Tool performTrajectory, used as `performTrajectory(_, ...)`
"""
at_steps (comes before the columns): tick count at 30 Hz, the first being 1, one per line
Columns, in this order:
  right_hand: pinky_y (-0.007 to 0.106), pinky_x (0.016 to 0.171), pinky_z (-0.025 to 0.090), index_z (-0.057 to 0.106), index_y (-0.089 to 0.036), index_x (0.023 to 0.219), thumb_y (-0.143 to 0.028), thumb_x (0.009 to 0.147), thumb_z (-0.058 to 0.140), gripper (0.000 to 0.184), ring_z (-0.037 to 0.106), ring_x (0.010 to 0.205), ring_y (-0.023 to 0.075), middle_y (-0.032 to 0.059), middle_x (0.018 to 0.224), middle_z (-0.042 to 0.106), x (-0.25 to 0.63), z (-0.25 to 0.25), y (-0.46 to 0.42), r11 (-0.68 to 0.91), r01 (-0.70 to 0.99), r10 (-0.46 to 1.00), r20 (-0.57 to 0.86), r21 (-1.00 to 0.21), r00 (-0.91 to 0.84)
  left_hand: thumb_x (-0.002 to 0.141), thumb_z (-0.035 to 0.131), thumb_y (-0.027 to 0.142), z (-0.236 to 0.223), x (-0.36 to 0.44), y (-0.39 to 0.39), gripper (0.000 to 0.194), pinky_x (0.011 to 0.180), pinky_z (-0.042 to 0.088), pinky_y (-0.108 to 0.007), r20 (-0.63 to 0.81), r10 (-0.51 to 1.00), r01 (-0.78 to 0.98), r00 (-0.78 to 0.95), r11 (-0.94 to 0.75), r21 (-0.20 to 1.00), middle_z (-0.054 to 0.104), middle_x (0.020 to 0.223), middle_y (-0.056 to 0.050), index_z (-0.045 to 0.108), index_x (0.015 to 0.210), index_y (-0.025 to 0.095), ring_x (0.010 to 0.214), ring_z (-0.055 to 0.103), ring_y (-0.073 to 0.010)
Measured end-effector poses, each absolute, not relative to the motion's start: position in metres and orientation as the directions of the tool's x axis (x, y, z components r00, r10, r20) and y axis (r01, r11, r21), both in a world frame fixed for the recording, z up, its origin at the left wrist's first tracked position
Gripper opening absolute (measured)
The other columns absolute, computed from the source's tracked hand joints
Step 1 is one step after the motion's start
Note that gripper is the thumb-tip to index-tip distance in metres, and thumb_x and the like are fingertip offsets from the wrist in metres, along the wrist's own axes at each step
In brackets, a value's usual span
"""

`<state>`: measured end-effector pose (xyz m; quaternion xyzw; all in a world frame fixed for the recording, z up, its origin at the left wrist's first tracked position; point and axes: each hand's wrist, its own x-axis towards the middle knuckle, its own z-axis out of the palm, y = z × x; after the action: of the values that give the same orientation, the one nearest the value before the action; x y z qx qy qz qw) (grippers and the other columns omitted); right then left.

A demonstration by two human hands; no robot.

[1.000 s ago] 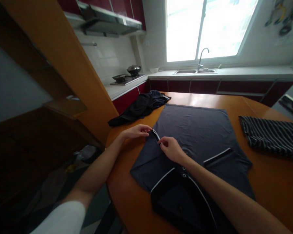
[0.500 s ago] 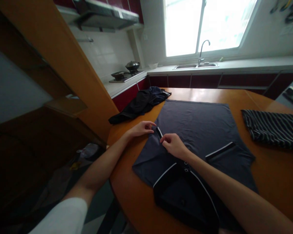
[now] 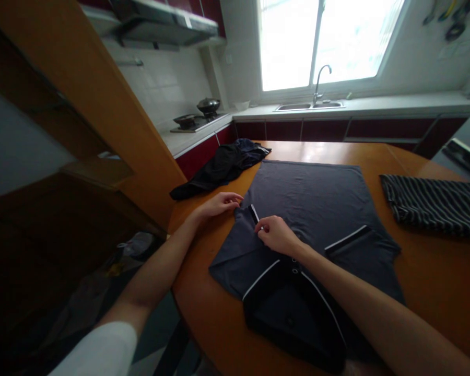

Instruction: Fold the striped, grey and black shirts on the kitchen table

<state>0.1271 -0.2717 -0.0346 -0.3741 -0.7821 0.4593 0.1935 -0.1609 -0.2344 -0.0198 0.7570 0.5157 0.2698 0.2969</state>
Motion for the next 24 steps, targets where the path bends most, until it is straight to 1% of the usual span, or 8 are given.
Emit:
performTrajectory(3, 0.02, 0.045, 0.038, 0.073, -0.018, 0.091, -0.016, 0.077, 0.052, 0.026, 0.056, 0.044, 0.011, -0.0025, 0.058, 0.062, 0.127, -0.03, -0.272, 0.358, 0.44, 0.779, 0.003, -0.823, -0.628, 0.082, 0.07, 0.046, -0.018, -0.16, -0.236, 0.049, 0.067, 0.046, -0.024, 0.08, 0.933, 0.62, 0.352, -0.296, 0.727, 0.071, 0.09, -0.006, 0.07, 0.117, 0.012, 0.073, 0.06, -0.014)
performTrajectory(7, 0.022, 0.058, 0.042, 0.075, -0.02, 0.086, -0.015, 0.078, 0.054, 0.023, 0.063, 0.061, 0.0135, 0.0009, 0.07, 0.07, 0.128, -0.022, -0.273, 0.474, 0.54, 0.798, 0.08, -0.696, -0.597, 0.077, 0.075, 0.049, -0.019, -0.156, -0.237, 0.053, 0.064, 0.045, -0.025, 0.068, 0.936, 0.619, 0.346, -0.283, 0.733, 0.068, 0.084, -0.004, 0.07, 0.115, 0.012, 0.069, 0.058, -0.0137)
performTrajectory(12, 0.025, 0.069, 0.044, 0.074, -0.024, 0.094, -0.019, 0.081, 0.056, 0.023, 0.068, 0.079, 0.018, 0.0029, 0.088, 0.075, 0.128, -0.014, -0.273, 0.499, 0.646, 0.807, 0.037, -0.578, -0.59, 0.081, 0.072, 0.051, -0.024, -0.157, -0.231, 0.051, 0.062, 0.044, -0.024, 0.088, 0.93, 0.653, 0.356, -0.315, 0.688, 0.061, 0.077, 0.001, 0.068, 0.118, 0.016, 0.066, 0.055, -0.0134)
performTrajectory(14, 0.025, 0.072, 0.044, 0.072, -0.025, 0.1, -0.02, 0.084, 0.054, 0.024, 0.069, 0.085, 0.0194, 0.0035, 0.094, 0.075, 0.128, -0.012, -0.273, 0.498, 0.674, 0.81, 0.015, -0.546, -0.586, 0.082, 0.071, 0.051, -0.027, -0.159, -0.227, 0.056, 0.062, 0.045, -0.024, 0.095, 0.928, 0.662, 0.36, -0.327, 0.674, 0.06, 0.076, 0.002, 0.063, 0.126, 0.018, 0.067, 0.055, -0.0138)
performTrajectory(16, 0.026, 0.072, 0.045, 0.071, -0.026, 0.102, -0.023, 0.086, 0.054, 0.023, 0.07, 0.089, 0.0206, 0.0042, 0.098, 0.075, 0.128, -0.011, -0.273, 0.494, 0.698, 0.811, -0.016, -0.518, -0.585, 0.083, 0.069, 0.052, -0.028, -0.159, -0.225, 0.06, 0.062, 0.047, -0.025, 0.1, 0.928, 0.683, 0.358, -0.333, 0.65, 0.06, 0.076, 0.003, 0.059, 0.131, 0.019, 0.066, 0.056, -0.0144)
performTrajectory(18, 0.027, 0.071, 0.046, 0.07, -0.026, 0.101, -0.028, 0.087, 0.057, 0.02, 0.07, 0.09, 0.0222, 0.0052, 0.099, 0.075, 0.129, -0.009, -0.274, 0.492, 0.718, 0.81, -0.044, -0.493, -0.585, 0.083, 0.066, 0.055, -0.025, -0.157, -0.225, 0.059, 0.062, 0.049, -0.027, 0.127, 0.927, 0.724, 0.352, -0.356, 0.591, 0.061, 0.078, 0.001, 0.06, 0.129, 0.019, 0.066, 0.057, -0.0156)
performTrajectory(21, 0.028, 0.07, 0.047, 0.071, -0.025, 0.095, -0.038, 0.088, 0.061, 0.018, 0.07, 0.088, 0.0228, 0.0061, 0.097, 0.075, 0.133, 0.002, -0.271, 0.486, 0.721, 0.816, -0.039, -0.493, -0.577, 0.086, 0.061, 0.057, -0.015, -0.147, -0.23, 0.051, 0.077, 0.054, -0.034, 0.239, 0.897, 0.762, 0.372, -0.442, 0.473, 0.067, 0.094, -0.005, 0.067, 0.121, 0.02, 0.083, 0.064, -0.0216)
performTrajectory(24, 0.025, 0.067, 0.047, 0.071, -0.021, 0.088, -0.037, 0.091, 0.06, 0.019, 0.069, 0.081, 0.0187, 0.0053, 0.089, 0.075, 0.147, 0.03, -0.26, 0.466, 0.658, 0.838, 0.056, -0.592, -0.543, 0.095, 0.05, 0.056, -0.004, -0.13, -0.239, 0.045, 0.102, 0.049, -0.041, 0.314, 0.846, 0.732, 0.432, -0.532, 0.425, 0.067, 0.12, -0.008, 0.068, 0.122, 0.024, 0.112, 0.064, -0.0268)
